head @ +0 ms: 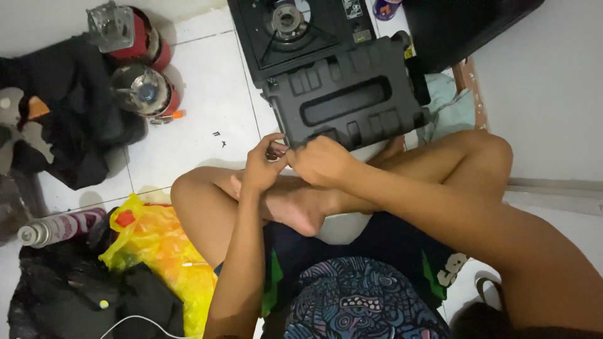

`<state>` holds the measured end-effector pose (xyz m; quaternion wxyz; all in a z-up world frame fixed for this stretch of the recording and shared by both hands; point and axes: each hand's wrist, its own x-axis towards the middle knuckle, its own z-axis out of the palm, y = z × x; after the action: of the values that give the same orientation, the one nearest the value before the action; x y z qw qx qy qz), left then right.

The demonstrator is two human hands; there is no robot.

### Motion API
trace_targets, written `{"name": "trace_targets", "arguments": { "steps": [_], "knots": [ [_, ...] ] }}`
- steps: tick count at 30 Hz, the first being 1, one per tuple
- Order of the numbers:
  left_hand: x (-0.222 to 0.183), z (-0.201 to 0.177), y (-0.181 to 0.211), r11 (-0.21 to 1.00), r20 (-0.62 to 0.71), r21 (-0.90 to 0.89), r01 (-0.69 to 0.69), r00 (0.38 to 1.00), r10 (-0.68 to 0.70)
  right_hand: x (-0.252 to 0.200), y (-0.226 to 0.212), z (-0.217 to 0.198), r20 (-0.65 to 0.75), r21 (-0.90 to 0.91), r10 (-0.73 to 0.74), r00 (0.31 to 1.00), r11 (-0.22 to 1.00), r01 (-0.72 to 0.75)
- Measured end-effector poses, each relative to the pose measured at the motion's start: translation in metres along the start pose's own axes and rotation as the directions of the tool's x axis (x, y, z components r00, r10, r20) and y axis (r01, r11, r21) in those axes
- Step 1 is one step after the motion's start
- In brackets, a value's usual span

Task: Removing screws from a black plastic casing using a screwdriver to disassemble the device.

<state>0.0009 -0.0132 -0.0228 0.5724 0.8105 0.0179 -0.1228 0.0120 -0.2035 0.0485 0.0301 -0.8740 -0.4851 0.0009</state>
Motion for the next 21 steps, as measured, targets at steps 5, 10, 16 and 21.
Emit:
{"name": "trace_targets", "arguments": {
  "steps": [5,10,16,21],
  "knots": [
    [-0.001,-0.001,0.006,0.998,-0.005,-0.033,0.05,0.999,-0.05,0.006,-0.012,-0.029,0.15,0.009,0.171,0.974,0.985,-0.174],
    [0.007,-0.001,0.0,0.999,-0.011,-0.052,0.016,1.0,-0.017,0.0,0.0,-0.009,-0.058,-0.008,-0.008,0.998,1.0,0.008],
    [0.01,-0.006,0.003,0.994,0.009,-0.084,0.072,0.997,-0.071,0.004,0.004,-0.023,0.037,-0.105,0.088,0.995,0.991,-0.084],
    [0.005,-0.011,0.016,0.996,0.005,-0.069,0.054,0.999,-0.054,0.001,0.003,-0.031,0.062,-0.149,-0.074,0.995,0.985,0.083]
  ]
}}
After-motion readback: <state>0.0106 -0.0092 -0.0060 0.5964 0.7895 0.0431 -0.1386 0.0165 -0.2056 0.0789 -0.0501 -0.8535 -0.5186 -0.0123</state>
